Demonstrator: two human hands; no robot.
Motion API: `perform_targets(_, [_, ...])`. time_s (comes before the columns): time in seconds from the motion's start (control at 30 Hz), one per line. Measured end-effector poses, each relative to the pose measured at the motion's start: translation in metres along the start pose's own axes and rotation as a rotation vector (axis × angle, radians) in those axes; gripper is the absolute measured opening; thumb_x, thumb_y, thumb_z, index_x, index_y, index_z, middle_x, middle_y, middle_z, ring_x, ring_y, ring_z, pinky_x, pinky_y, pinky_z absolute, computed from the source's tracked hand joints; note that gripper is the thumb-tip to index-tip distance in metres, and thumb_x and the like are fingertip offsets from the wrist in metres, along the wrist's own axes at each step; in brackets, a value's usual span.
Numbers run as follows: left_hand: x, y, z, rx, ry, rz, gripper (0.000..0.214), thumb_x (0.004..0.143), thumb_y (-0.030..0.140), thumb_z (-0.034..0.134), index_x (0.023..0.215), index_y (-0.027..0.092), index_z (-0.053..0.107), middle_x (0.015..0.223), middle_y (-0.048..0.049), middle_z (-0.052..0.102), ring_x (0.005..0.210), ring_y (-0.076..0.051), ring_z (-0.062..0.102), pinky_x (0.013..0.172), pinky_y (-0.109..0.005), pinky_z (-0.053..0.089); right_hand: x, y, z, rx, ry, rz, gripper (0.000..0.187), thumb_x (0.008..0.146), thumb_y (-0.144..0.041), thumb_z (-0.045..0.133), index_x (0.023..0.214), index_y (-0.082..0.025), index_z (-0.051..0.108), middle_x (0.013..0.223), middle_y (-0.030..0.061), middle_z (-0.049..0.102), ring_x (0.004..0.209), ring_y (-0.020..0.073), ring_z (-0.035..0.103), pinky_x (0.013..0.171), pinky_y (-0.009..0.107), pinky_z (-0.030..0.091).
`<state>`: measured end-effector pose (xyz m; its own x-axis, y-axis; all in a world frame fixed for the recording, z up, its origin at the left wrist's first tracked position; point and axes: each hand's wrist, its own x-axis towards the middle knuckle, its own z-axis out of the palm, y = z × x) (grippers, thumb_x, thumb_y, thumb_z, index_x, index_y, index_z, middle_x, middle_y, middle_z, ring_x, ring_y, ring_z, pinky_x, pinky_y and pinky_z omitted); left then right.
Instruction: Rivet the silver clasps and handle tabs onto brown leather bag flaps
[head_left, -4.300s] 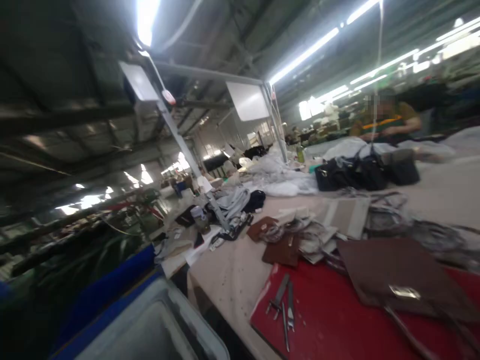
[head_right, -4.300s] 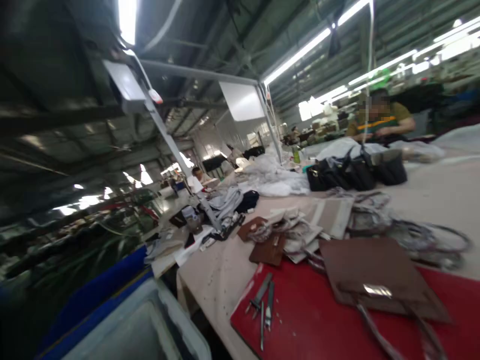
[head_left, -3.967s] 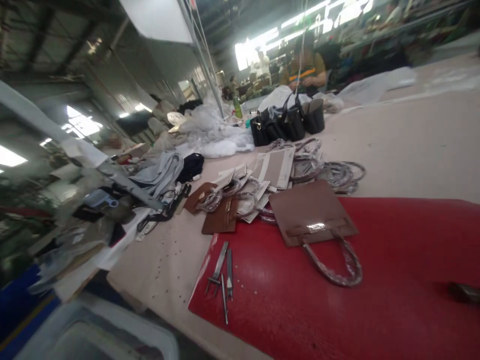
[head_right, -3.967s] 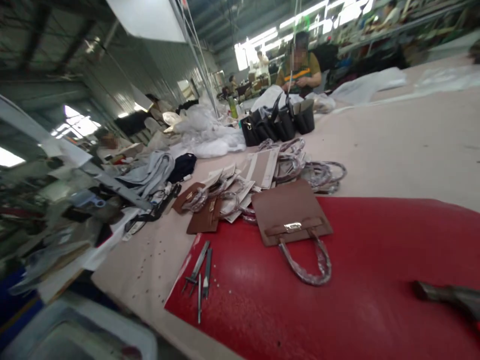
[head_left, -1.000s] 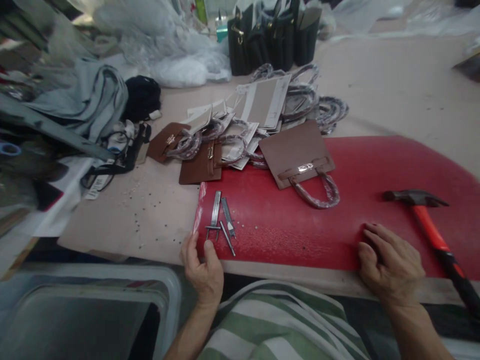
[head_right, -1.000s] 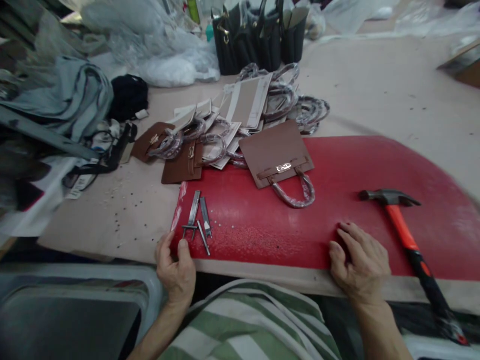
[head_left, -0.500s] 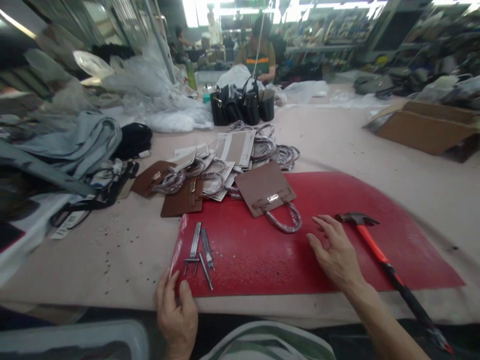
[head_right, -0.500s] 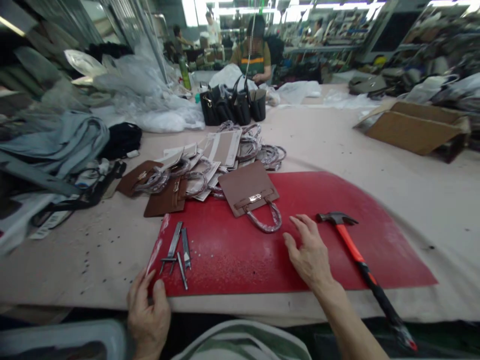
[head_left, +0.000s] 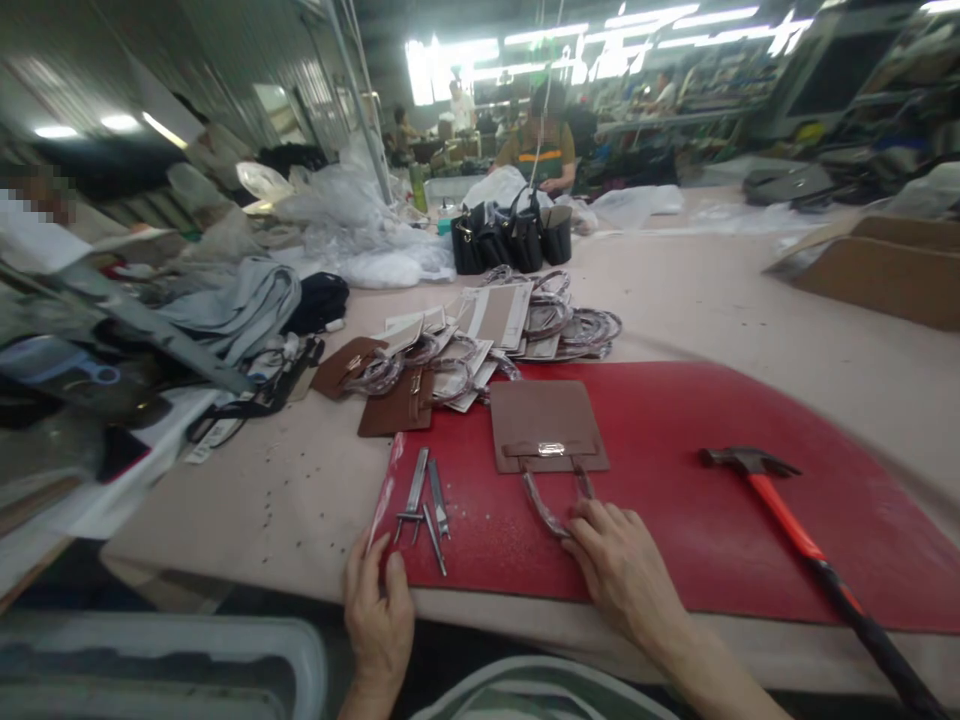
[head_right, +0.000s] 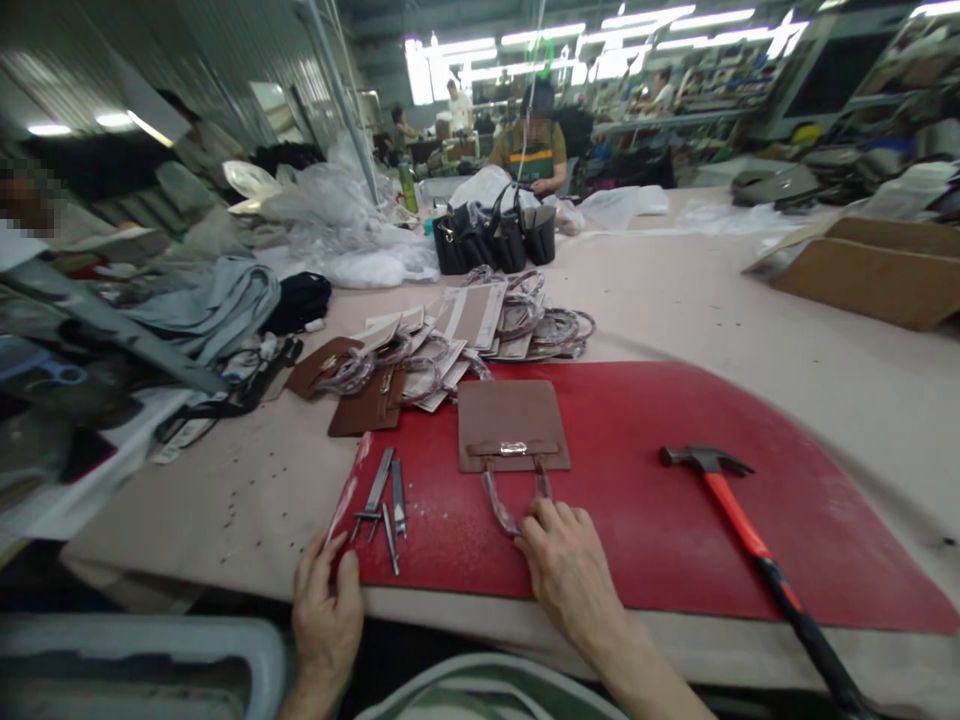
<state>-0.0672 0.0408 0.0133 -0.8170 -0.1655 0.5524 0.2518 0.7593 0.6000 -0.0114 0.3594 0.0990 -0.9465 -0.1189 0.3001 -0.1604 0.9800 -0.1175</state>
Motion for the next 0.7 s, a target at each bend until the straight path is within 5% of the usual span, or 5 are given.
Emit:
perform_targets(0.13, [0.014, 0.002, -0.017, -0.058, -0.129, -0.092, 0.031, 0.098, 0.036, 0.05, 0.111, 0.016, 0.069, 0.127, -0.0142, 0.064, 0.12, -0.028, 0.061, 0.104, -0.042, 0.051, -0.027, -0.033, -0.001, 0.04, 0.095, -0.068, 0.021, 0.1, -0.021, 0.048, 0.085, -0.022, 0.063, 0.084, 0.0063, 0.063, 0.078, 0.0232, 0.052, 0.074, 0.037, 0.034])
perform_targets(0.33, [0.055, 0.013, -0.036, -0.054, -0.255, -0.055, 0.025, 0.098, 0.027, 0.047, 0.102, 0.017, 0.069, 0.112, -0.0117, 0.069, 0.109, -0.024, 0.064, 0.1, -0.04, 0.052, -0.03, -0.037, -0.009, 0.099, 0.213, -0.228, 0.019, 0.101, -0.029, 0.047, 0.094, -0.02, 0.063, 0.091, 0.0073, 0.067, 0.078, 0.0226, 0.057, 0.074, 0.038, 0.037])
perform_targets(0.47, [0.084, 0.031, -0.032, 0.06, -0.33, -0.006, 0.022, 0.097, 0.026, 0.049, 0.1, 0.017, 0.069, 0.103, -0.0109, 0.068, 0.102, -0.024, 0.064, 0.095, -0.038, 0.051, -0.026, -0.039, -0.015, 0.13, 0.215, -0.246, 0.021, 0.102, -0.033, 0.049, 0.093, -0.02, 0.063, 0.089, 0.0071, 0.068, 0.079, 0.0224, 0.06, 0.076, 0.037, 0.038])
perform_targets(0.7, [0.124, 0.052, -0.011, 0.27, -0.753, -0.042, 0.024, 0.089, 0.041, 0.066, 0.094, 0.017, 0.07, 0.094, -0.0084, 0.068, 0.086, -0.022, 0.065, 0.078, -0.031, 0.048, -0.027, -0.046, -0.024, 0.21, 0.086, -0.227, 0.027, 0.102, -0.026, 0.051, 0.077, -0.021, 0.06, 0.074, 0.0026, 0.062, 0.069, 0.0169, 0.054, 0.074, 0.035, 0.033])
